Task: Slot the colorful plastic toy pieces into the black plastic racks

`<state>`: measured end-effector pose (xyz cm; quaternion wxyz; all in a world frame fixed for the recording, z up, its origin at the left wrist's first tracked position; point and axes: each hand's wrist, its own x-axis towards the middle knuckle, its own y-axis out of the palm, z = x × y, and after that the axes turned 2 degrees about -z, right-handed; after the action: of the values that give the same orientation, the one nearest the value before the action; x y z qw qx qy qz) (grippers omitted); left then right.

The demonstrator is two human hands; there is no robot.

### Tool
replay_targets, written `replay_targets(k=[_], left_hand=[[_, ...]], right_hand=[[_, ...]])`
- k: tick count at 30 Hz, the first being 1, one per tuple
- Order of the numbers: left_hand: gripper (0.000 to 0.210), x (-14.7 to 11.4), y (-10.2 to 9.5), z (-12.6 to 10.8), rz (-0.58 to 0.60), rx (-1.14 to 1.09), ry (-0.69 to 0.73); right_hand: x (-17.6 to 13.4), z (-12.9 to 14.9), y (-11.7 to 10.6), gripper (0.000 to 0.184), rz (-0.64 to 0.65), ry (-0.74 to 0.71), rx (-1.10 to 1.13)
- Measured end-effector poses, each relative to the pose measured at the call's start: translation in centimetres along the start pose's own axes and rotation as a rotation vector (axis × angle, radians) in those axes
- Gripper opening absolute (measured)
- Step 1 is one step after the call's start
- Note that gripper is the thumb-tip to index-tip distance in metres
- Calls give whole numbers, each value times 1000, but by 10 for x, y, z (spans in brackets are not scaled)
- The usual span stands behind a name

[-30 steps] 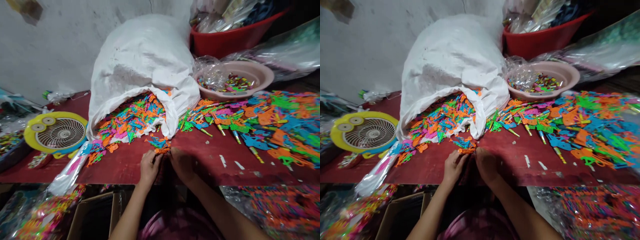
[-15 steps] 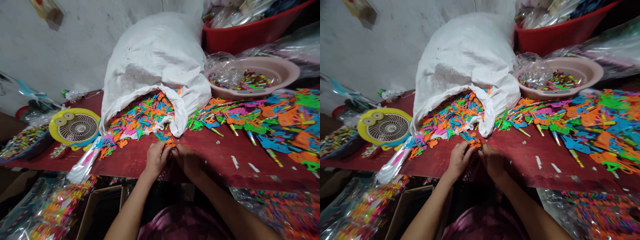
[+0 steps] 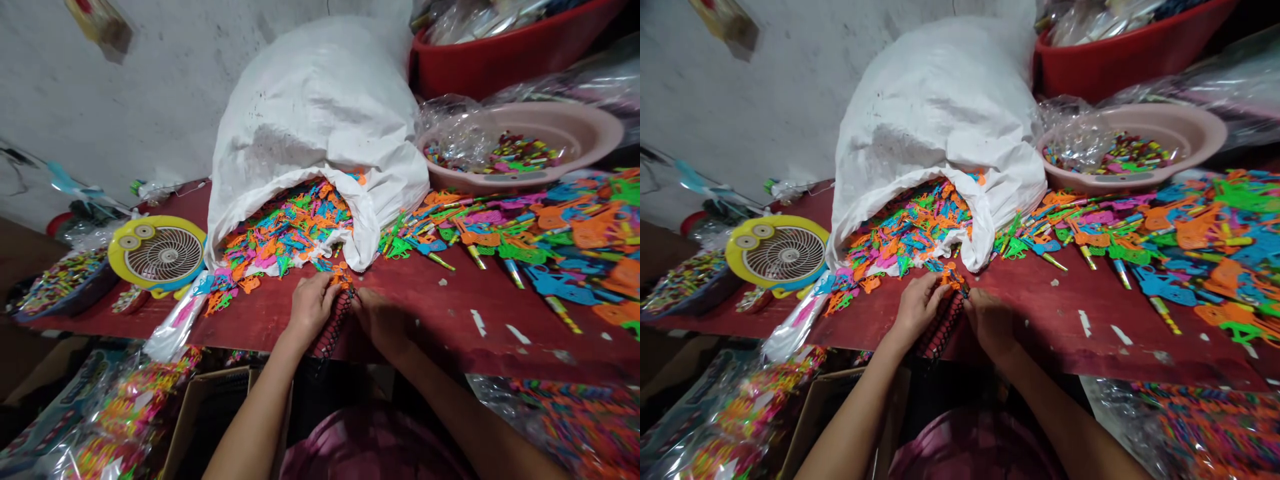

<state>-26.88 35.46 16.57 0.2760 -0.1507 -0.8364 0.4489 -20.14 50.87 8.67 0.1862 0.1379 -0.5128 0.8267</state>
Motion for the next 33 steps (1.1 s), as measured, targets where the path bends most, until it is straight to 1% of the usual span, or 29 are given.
replay_targets(k=[4, 8, 14, 17, 22, 26, 29, 33], left_hand=[[13, 0, 2, -1, -20, 5, -31], [14, -2, 4, -2, -40, -5, -50], [14, -3, 3, -2, -28, 38, -40], [12, -4, 4, -2, -59, 49, -30], [10, -7, 8, -1, -118, 22, -40], [10, -6, 7, -1, -98, 11, -55], [10, -4, 5, -3, -92, 81, -53], [13, -1, 4, -8, -83, 174, 3]], right_hand=[[2, 1, -3, 35, 7, 8, 43], [6, 4, -1, 35, -34, 9, 65], [16, 10, 14, 34, -148, 61, -55], [20, 12, 17, 31, -167, 55, -70], [21, 13, 17, 32, -203, 52, -86], [20, 12, 18, 32, -209, 36, -81], [20, 12, 20, 32, -194, 44, -93], [21, 12, 22, 31, -186, 59, -139]])
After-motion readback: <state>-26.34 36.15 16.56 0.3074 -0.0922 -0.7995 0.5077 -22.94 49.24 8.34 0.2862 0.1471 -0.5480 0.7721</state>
